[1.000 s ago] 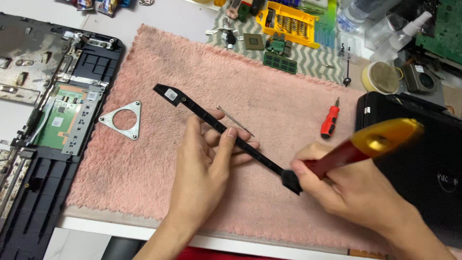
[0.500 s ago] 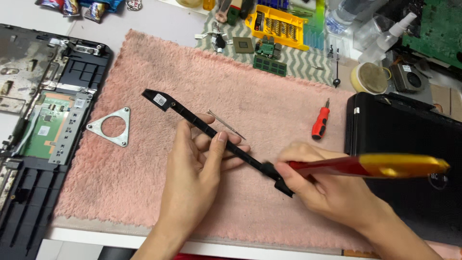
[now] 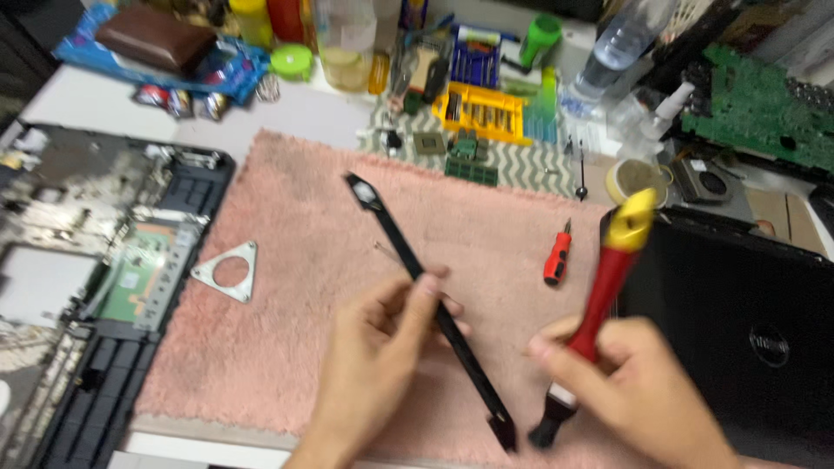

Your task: The person cleans a plastic laptop trim piece and then a motherboard with a brush.

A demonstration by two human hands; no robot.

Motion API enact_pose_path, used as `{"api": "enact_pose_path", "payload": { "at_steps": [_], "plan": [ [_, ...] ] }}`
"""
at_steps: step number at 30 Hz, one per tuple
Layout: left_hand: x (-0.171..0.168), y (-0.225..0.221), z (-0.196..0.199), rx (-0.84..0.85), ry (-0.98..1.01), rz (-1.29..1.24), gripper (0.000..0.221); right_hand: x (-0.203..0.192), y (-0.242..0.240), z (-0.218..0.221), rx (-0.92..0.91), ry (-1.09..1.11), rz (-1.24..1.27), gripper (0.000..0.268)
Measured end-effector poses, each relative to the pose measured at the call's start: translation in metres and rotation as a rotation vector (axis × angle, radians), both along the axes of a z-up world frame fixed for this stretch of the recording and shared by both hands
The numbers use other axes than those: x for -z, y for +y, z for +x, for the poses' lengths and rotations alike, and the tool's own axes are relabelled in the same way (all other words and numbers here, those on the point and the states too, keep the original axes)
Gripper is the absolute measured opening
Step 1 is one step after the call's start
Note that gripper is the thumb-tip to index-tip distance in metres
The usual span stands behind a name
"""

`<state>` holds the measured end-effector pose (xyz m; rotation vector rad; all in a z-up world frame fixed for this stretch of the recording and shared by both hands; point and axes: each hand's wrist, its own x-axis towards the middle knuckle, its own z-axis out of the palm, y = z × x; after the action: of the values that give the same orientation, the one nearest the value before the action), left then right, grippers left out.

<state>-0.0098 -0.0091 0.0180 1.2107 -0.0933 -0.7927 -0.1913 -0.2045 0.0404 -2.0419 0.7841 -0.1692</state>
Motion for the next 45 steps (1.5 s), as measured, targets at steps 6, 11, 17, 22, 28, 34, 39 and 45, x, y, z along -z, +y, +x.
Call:
{"api": "enact_pose_path", "payload": {
  "at_steps": [6, 11, 17, 22, 28, 34, 39, 45],
  "plan": [
    [-0.014, -0.01, -0.019, 0.028, -0.398, 0.09, 0.019, -0.003, 0.027, 0.01, -0.197, 0.133, 0.266, 0.025],
    [-0.006, 0.007, -0.038, 0.228, -0.405, -0.062, 0.035, 0.013, 0.023, 0.003, -0.061, -0.11, 0.302, 0.024],
    [0.031, 0.031, -0.068, 0.409, 0.064, -0.158, 0.052, -0.003, 0.041, 0.01, 0.319, -0.129, 0.482, 0.028],
    [0.044, 0.049, -0.071, 0.439, 0.219, -0.119, 0.042, 0.01, 0.025, -0.023, 0.237, 0.025, 0.447, 0.035],
    [0.043, 0.066, -0.074, 0.402, 0.513, 0.136, 0.045, -0.019, 0.018, -0.037, 0.131, -0.146, 0.033, 0.018],
    [0.053, 0.072, -0.073, 0.487, 0.473, 0.105, 0.046, -0.011, 0.056, -0.019, -0.213, -0.257, -0.281, 0.018],
    [0.045, 0.073, -0.067, 0.554, 0.319, 0.24, 0.028, -0.009, 0.058, -0.003, -0.296, -0.319, -0.568, 0.013],
    [0.053, 0.075, -0.071, 0.523, 0.362, 0.273, 0.031, 0.005, 0.047, -0.01, -0.353, -0.337, -0.488, 0.015]
  ]
}}
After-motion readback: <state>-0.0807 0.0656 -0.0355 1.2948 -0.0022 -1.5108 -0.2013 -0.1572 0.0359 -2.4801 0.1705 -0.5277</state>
